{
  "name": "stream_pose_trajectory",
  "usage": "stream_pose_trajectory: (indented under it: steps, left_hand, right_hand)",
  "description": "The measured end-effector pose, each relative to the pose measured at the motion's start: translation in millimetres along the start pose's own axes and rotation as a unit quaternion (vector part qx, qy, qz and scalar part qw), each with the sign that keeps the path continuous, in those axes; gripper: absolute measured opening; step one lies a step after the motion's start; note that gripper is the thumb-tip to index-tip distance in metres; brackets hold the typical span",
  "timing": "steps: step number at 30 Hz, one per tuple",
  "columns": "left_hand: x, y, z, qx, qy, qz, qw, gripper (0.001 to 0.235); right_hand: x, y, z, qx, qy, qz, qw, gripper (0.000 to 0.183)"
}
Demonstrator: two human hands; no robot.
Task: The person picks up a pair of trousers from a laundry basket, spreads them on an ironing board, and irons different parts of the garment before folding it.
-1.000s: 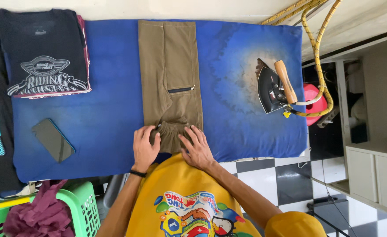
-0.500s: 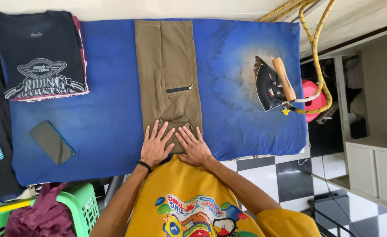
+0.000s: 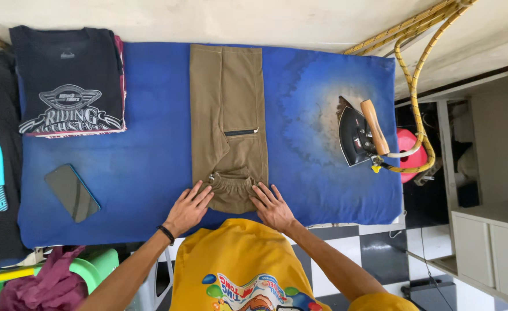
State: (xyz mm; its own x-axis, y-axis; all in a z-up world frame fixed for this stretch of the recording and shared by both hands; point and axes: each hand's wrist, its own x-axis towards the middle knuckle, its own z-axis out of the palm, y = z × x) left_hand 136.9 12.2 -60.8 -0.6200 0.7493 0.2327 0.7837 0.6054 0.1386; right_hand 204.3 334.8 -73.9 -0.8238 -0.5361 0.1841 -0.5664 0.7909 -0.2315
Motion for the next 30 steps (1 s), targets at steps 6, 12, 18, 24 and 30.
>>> stream_pose_trajectory:
  steps: [6,12,18,24,30]
  left_hand:
    - [22.6,-8.0,-35.5,-0.110,-0.107,-0.104,0.983,0.033]
    - [141.8,-111.1,-69.7,-0.362,-0.142,-0.326,0.862,0.035]
    - [265.2,-200.4,-43.3,-0.639,0.104,-0.520,0.557,0.041]
    - [274.7,-205.1,16.9,-0.589,0.022,-0.588,0.554,0.044]
    - [314.6,-205.6,-10.9,-0.565,0.118,-0.545,0.609,0.031]
  right_hand:
    - [36.6,10.5,-33.8,0.074,-0.036,0.092,0.992,0.028]
    - [168.0,114.5,-99.8,0.352,0.031,0.279,0.893,0.022]
    - [276.9,204.1,-70.9,0.661,0.146,0.431,0.596,0.051]
    - [291.8,214.0,-32.7,0.583,-0.031,0.548,0.599,0.049]
    - [318.4,232.9,-30.2,0.607,0.146,0.516,0.586,0.025]
